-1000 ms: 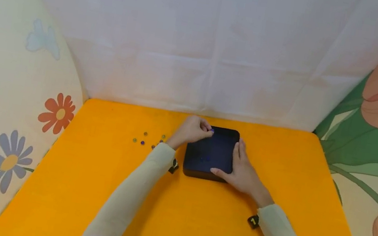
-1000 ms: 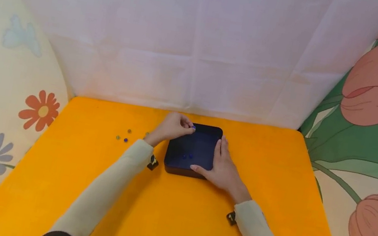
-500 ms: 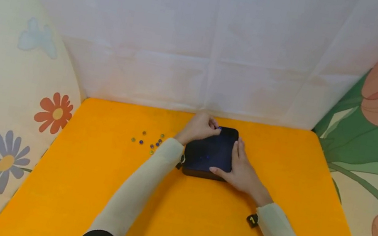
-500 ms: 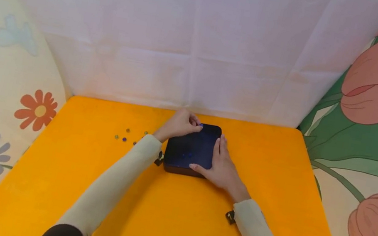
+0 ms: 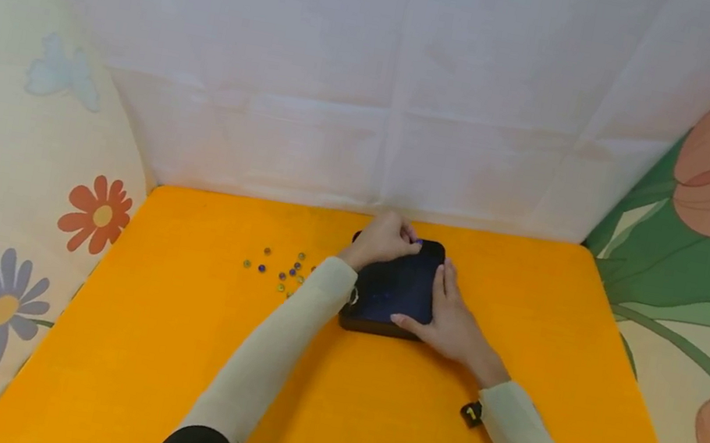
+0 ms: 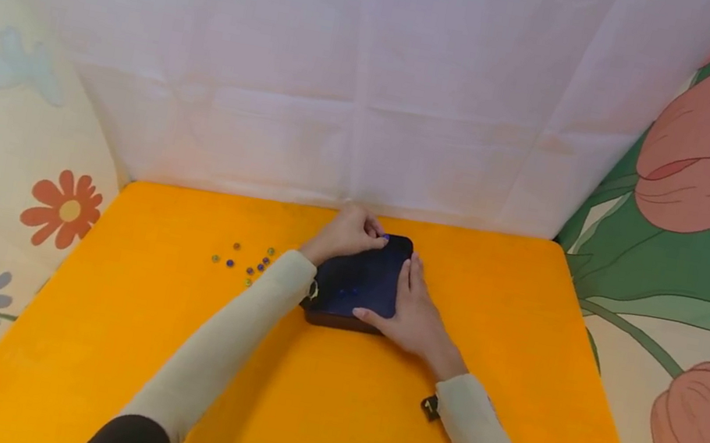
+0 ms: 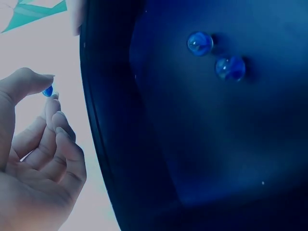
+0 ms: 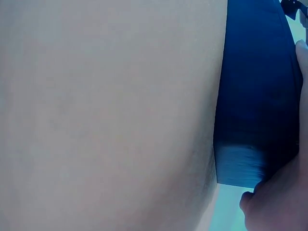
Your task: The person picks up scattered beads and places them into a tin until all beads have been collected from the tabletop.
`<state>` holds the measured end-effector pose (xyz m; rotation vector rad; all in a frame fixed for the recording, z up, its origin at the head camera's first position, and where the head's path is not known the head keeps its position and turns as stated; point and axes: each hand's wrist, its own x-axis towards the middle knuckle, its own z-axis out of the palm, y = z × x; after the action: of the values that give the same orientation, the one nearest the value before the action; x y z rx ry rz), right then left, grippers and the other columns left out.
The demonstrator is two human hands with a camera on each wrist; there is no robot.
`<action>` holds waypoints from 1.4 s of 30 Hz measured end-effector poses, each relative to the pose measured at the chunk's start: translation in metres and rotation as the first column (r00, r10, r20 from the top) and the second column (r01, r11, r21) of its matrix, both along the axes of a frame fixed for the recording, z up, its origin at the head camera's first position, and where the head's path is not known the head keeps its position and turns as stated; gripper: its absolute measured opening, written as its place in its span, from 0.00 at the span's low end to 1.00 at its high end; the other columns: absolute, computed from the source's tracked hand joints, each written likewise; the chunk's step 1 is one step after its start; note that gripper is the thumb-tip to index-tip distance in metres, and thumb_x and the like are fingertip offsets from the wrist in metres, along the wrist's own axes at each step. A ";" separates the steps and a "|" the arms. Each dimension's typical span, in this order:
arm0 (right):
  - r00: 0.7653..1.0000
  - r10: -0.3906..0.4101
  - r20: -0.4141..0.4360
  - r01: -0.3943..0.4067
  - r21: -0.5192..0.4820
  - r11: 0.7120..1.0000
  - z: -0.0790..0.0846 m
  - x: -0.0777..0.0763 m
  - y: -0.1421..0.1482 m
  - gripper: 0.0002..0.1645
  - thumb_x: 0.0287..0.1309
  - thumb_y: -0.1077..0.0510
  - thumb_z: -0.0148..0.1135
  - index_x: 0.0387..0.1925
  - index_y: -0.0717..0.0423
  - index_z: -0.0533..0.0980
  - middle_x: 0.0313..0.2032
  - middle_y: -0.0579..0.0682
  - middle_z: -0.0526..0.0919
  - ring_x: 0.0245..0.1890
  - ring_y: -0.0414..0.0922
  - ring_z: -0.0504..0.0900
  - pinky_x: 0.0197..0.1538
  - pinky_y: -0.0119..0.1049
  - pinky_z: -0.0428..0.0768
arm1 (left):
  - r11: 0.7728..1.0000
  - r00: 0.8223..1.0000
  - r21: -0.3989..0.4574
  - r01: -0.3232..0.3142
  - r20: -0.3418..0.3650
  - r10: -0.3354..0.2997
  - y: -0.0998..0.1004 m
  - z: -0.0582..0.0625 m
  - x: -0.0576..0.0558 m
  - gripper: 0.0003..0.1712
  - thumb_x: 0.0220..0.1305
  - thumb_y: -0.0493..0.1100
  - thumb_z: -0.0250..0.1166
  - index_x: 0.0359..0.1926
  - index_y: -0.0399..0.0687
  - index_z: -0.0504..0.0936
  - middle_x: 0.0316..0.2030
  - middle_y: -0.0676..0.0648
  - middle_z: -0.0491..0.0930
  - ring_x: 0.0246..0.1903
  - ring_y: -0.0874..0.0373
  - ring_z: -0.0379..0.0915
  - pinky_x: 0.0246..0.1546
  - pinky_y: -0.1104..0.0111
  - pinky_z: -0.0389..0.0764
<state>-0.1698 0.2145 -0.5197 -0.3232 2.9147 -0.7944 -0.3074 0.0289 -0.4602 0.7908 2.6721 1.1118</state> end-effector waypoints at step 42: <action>1.000 -0.003 0.000 0.003 0.014 1.000 0.002 0.001 -0.002 0.82 0.56 0.14 0.58 0.83 0.63 0.32 0.84 0.62 0.25 0.84 0.64 0.44 0.78 0.60 0.65 | 0.994 0.994 -0.028 0.105 0.045 -0.104 -0.041 0.030 -0.003 0.08 0.71 0.41 0.70 0.44 0.40 0.87 0.39 0.41 0.86 0.35 0.52 0.78 0.40 0.63 0.81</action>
<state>-0.1690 0.2129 -0.5178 -0.3178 2.9199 -0.7738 -0.3101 -0.0121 -0.4298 0.8801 2.5732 1.0494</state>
